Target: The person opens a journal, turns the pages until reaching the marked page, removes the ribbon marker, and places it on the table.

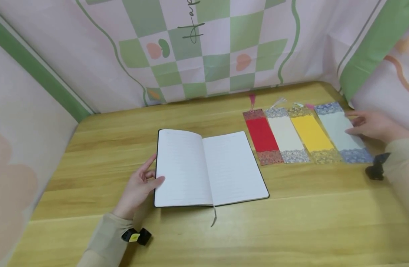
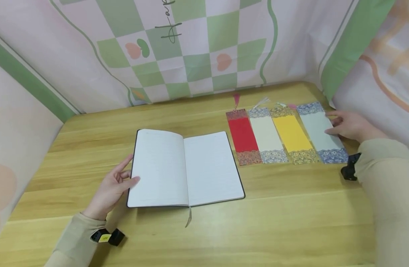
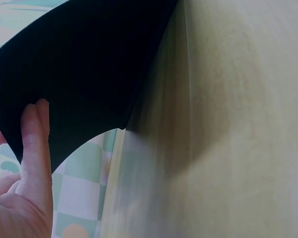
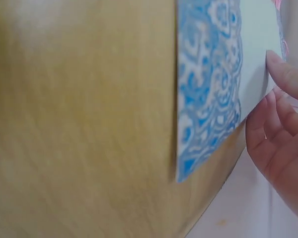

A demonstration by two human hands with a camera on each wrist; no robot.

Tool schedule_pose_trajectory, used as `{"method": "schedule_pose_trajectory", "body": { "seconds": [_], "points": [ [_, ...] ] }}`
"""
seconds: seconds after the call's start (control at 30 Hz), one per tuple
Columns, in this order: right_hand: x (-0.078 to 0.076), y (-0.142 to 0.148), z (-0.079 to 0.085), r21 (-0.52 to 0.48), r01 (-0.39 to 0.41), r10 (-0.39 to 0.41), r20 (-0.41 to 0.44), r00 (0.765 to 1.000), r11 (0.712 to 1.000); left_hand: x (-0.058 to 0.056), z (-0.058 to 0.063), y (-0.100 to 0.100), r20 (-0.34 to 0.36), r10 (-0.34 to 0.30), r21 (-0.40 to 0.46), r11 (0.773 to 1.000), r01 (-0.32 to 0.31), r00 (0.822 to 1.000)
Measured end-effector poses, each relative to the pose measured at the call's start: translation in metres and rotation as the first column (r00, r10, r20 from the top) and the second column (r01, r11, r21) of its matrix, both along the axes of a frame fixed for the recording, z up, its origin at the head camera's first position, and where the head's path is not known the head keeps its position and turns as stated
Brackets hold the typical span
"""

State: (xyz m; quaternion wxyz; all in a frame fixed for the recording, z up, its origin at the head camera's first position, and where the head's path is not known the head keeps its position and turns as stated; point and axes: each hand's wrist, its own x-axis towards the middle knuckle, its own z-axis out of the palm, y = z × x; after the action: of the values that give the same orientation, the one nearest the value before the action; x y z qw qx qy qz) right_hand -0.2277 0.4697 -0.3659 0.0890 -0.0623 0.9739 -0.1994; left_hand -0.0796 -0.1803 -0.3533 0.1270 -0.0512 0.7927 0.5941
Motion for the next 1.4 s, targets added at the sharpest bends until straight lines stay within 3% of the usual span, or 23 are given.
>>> {"method": "schedule_pose_trajectory", "body": {
  "seconds": [0.2,0.37,0.57,0.67,0.73,0.87,1.0,1.07,1.27,1.4],
  "points": [
    [0.002,-0.001,0.001,-0.026,0.021,-0.02,0.015,1.0,0.999,0.0,0.0,0.001,-0.004,0.001,-0.009,1.0,-0.001,1.0],
    [0.007,-0.009,0.003,-0.125,0.081,-0.082,-0.006,0.997,0.989,0.0,0.001,0.001,-0.012,0.006,-0.01,1.0,-0.006,1.0],
    [0.006,-0.06,0.019,-0.244,0.058,-0.061,-0.004,0.998,0.968,0.0,0.002,0.0,-0.012,0.01,0.002,1.0,-0.01,1.0],
    [0.008,-0.097,0.022,-0.336,0.024,-0.033,-0.018,0.999,0.941,0.0,0.001,0.0,-0.013,0.006,0.002,1.0,-0.006,1.0],
    [0.013,-0.125,0.023,-0.409,-0.023,0.004,-0.046,0.999,0.912,0.0,0.001,0.0,-0.015,0.003,0.001,1.0,-0.003,1.0],
    [0.032,-0.183,0.025,-0.438,-0.137,0.131,-0.044,0.99,0.888,0.0,0.0,0.0,-0.019,0.002,0.004,1.0,-0.002,1.0],
    [0.054,-0.233,0.028,-0.409,-0.239,0.263,0.003,0.965,0.881,0.0,0.001,0.001,-0.025,0.003,0.014,1.0,-0.002,1.0],
    [0.06,-0.254,0.031,-0.429,-0.275,0.316,0.026,0.948,0.86,0.001,0.001,0.002,-0.028,0.002,0.017,1.0,-0.002,1.0],
    [0.064,-0.302,0.041,-0.504,-0.359,0.42,0.008,0.907,0.786,0.001,0.005,0.003,-0.047,-0.013,0.026,1.0,0.014,0.999],
    [0.066,-0.333,0.045,-0.52,-0.38,0.461,0.03,0.887,0.765,-0.001,0.008,0.006,-0.059,-0.028,0.04,0.999,0.031,0.998]
  ]
}}
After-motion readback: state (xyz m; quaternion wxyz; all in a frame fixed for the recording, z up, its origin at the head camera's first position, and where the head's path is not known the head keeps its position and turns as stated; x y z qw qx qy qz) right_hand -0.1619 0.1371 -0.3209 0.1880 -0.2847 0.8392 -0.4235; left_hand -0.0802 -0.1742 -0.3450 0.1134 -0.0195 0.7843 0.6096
